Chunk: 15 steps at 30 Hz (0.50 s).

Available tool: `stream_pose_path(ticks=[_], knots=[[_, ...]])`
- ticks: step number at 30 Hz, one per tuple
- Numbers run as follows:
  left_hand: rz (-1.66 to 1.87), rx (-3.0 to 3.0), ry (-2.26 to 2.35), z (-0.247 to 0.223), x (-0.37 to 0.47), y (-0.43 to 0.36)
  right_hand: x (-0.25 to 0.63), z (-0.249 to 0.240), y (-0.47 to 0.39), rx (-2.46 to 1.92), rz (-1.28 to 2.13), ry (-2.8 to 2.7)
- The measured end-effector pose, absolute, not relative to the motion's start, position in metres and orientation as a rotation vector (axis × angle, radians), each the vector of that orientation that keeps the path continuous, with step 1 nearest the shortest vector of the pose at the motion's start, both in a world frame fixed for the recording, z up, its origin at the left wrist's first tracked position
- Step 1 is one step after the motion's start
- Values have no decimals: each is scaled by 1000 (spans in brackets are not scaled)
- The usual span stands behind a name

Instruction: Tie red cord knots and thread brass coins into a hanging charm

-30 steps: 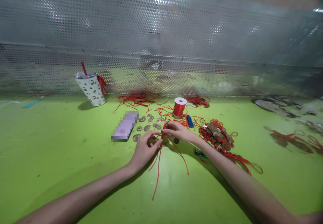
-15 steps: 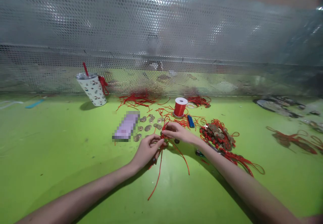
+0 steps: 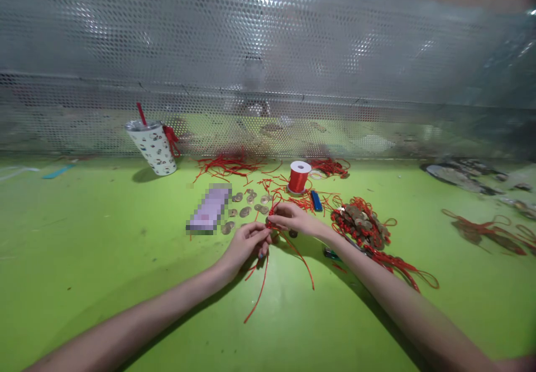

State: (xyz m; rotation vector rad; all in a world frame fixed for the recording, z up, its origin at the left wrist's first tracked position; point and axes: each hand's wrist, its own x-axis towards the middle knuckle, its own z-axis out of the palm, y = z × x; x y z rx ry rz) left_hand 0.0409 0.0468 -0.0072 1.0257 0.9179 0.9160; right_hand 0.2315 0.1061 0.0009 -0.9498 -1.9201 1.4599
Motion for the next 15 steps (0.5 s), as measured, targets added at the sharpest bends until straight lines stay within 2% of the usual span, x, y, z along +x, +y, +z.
stream_pose_path(ticks=[15], knots=[[1146,1103,1081,-16,46,38,226,13,99,-986,1501,-1888]])
